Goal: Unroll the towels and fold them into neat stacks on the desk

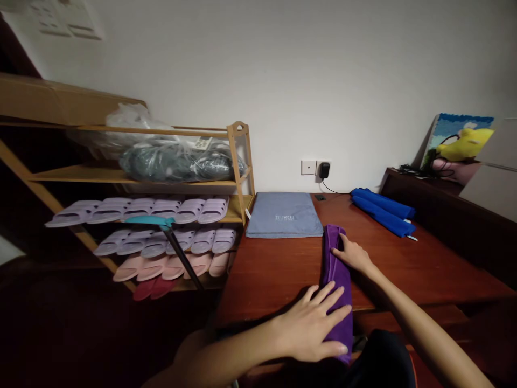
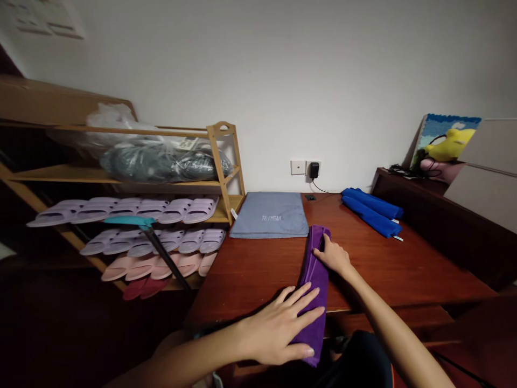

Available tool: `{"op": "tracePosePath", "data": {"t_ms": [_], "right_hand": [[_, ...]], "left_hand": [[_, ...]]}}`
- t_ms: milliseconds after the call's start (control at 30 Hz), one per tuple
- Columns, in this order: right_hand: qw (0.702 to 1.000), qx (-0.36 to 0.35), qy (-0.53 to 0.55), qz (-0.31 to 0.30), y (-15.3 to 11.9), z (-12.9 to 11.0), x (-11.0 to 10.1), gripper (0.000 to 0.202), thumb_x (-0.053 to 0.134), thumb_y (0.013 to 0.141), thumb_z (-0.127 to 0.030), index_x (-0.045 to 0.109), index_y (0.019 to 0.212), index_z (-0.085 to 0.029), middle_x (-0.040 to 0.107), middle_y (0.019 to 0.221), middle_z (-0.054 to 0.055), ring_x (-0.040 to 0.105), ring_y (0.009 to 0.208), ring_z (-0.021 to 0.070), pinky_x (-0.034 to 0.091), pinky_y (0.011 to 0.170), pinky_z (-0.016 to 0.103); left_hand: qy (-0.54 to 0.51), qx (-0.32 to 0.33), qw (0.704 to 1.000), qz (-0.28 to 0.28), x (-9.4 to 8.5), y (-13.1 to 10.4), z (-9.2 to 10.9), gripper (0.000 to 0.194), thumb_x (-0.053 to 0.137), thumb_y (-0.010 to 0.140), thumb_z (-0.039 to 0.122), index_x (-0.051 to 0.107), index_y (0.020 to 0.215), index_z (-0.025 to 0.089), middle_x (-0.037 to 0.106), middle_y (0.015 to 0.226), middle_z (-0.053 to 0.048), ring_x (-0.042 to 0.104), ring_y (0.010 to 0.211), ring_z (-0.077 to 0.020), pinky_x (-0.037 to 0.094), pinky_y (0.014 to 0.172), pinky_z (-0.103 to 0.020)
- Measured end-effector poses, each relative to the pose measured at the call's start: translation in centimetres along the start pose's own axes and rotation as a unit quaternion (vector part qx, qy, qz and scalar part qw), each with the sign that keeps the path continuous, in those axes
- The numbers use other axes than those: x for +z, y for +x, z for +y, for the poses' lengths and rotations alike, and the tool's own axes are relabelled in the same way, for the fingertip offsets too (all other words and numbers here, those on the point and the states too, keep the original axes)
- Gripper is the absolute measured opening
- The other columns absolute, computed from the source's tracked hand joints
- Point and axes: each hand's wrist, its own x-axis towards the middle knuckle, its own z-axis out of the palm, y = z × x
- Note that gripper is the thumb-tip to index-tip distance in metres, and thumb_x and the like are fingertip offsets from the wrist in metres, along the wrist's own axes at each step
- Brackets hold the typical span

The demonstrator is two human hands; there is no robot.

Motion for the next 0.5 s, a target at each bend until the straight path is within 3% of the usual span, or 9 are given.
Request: {"op": "tracePosePath", "data": {"t_ms": [100,200,333,500], "right_hand": [[1.0,-0.003,-0.006,0.002,-0.5,-0.3,-0.1,0.072,0.042,0.085,-0.058,0.029,0.144,-0.018,0.061,0.116,0.018,0.058,0.106,0.0325,0.042,0.083,0.043],[0.999,-0.008,-0.022,0.037,-0.9,-0.5,-0.5,0.066,0.04,0.085,-0.06,0.038,0.138,-0.02,0.059,0.119,0.016,0.059,0.105,0.0316,0.043,0.081,0.041],[0.996,0.009,-0.035,0.086,-0.4,-1.0,-0.9,0.051,0.034,0.088,-0.058,0.051,0.118,-0.02,0.06,0.115,0.013,0.06,0.1,0.0279,0.044,0.077,0.036],[0.996,-0.006,-0.046,0.072,0.3,-1.7,-0.2,0.039,0.039,0.09,-0.048,0.049,0.112,-0.018,0.065,0.107,0.013,0.063,0.094,0.0266,0.044,0.073,0.034]], "left_hand": [[-0.015,-0.033,0.999,0.035,-0.9,0.3,-0.4,0.054,0.04,0.092,0.051,0.035,0.141,0.027,0.024,0.153,-0.01,0.02,0.14,-0.029,0.022,0.108,-0.053],[-0.015,-0.085,0.992,0.092,-1.7,2.0,-2.4,0.045,0.043,0.092,0.045,0.046,0.132,0.024,0.039,0.145,-0.009,0.036,0.132,-0.0258,0.029,0.107,-0.047],[0.018,-0.162,0.977,0.134,-2.0,6.3,-6.5,0.03,0.046,0.089,0.031,0.058,0.114,0.021,0.059,0.122,-0.006,0.054,0.113,-0.0233,0.039,0.098,-0.041],[0.071,-0.218,0.961,0.154,-1.9,11.5,-9.6,0.03,0.04,0.088,0.02,0.057,0.112,0.015,0.059,0.118,-0.014,0.051,0.115,-0.0274,0.037,0.098,-0.045]]}}
